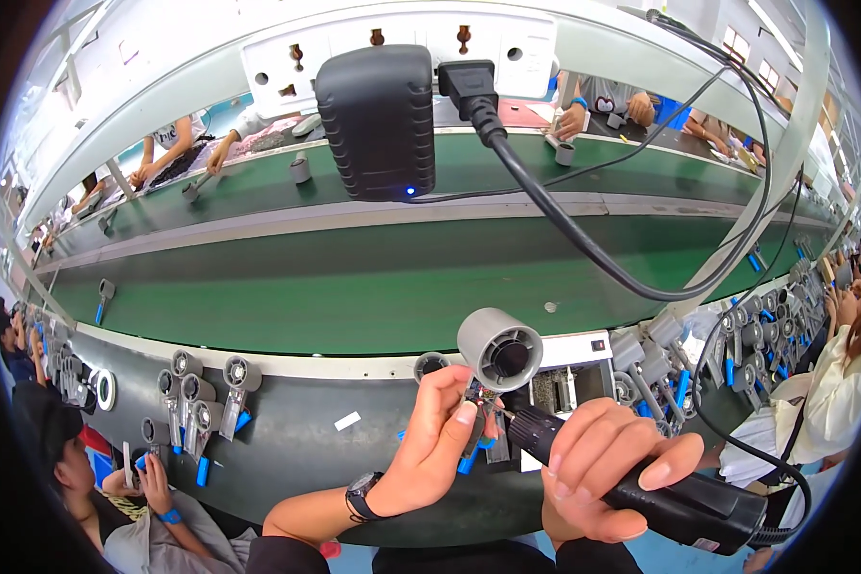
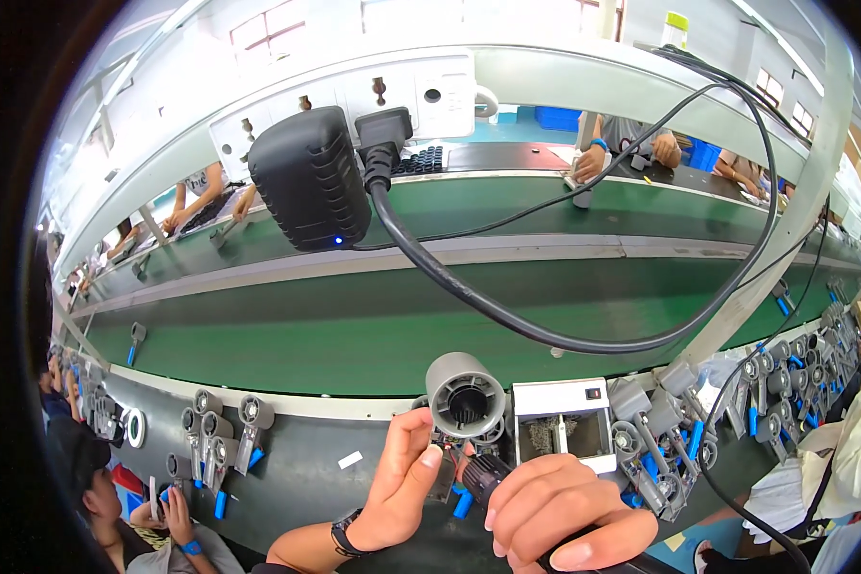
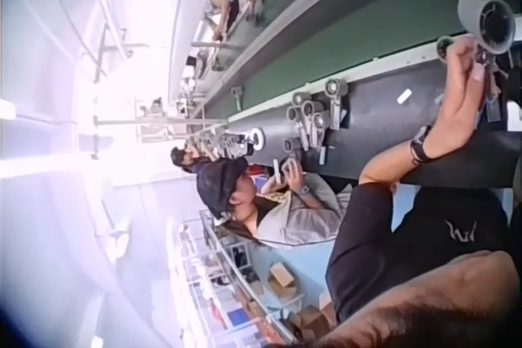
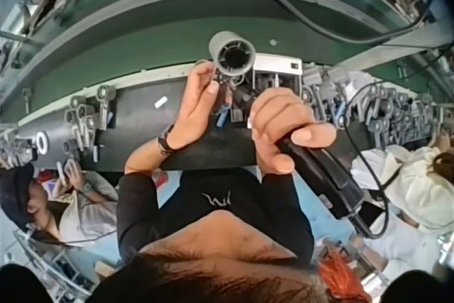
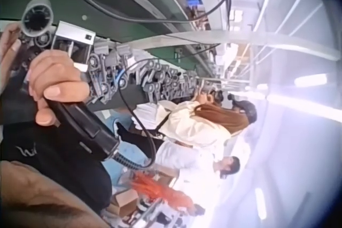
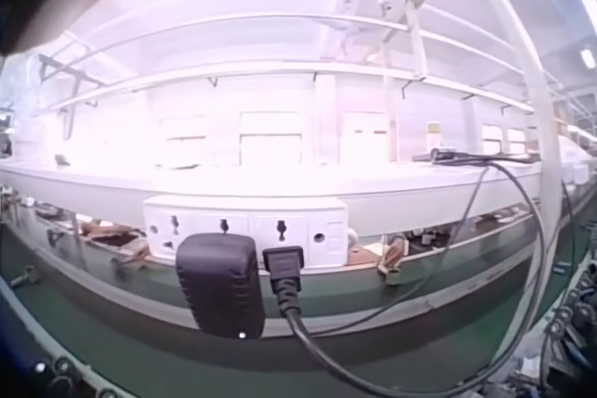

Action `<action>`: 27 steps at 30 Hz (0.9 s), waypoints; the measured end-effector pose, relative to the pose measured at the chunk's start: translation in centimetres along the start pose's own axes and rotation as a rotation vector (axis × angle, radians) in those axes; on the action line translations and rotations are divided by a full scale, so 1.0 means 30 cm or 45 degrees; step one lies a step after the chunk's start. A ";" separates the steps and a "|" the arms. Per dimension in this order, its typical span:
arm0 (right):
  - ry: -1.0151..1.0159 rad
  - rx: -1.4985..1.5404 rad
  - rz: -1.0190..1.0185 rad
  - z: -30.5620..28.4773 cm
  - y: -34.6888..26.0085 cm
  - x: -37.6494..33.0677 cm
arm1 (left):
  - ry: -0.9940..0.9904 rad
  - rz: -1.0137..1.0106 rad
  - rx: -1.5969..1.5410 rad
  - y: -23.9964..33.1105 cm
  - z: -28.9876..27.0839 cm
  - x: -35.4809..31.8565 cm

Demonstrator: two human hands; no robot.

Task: The person assembles electronic components by securing metal parts to a metal housing with screws using an electric screwdriver.

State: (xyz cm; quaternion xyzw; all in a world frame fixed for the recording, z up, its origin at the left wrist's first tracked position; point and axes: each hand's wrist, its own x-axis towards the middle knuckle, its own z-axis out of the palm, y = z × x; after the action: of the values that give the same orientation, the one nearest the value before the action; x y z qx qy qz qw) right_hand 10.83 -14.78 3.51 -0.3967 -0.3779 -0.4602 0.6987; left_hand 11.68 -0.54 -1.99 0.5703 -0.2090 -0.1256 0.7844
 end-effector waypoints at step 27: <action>-0.059 -0.009 -0.005 0.019 0.007 -0.016 | -0.012 0.014 -0.059 0.006 -0.009 -0.011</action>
State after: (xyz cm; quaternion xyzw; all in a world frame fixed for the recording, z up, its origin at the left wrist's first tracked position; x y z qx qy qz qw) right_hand 10.79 -14.04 3.27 -0.4091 -0.3929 -0.4535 0.6875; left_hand 11.52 -0.11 -1.96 0.5504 -0.2129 -0.1289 0.7969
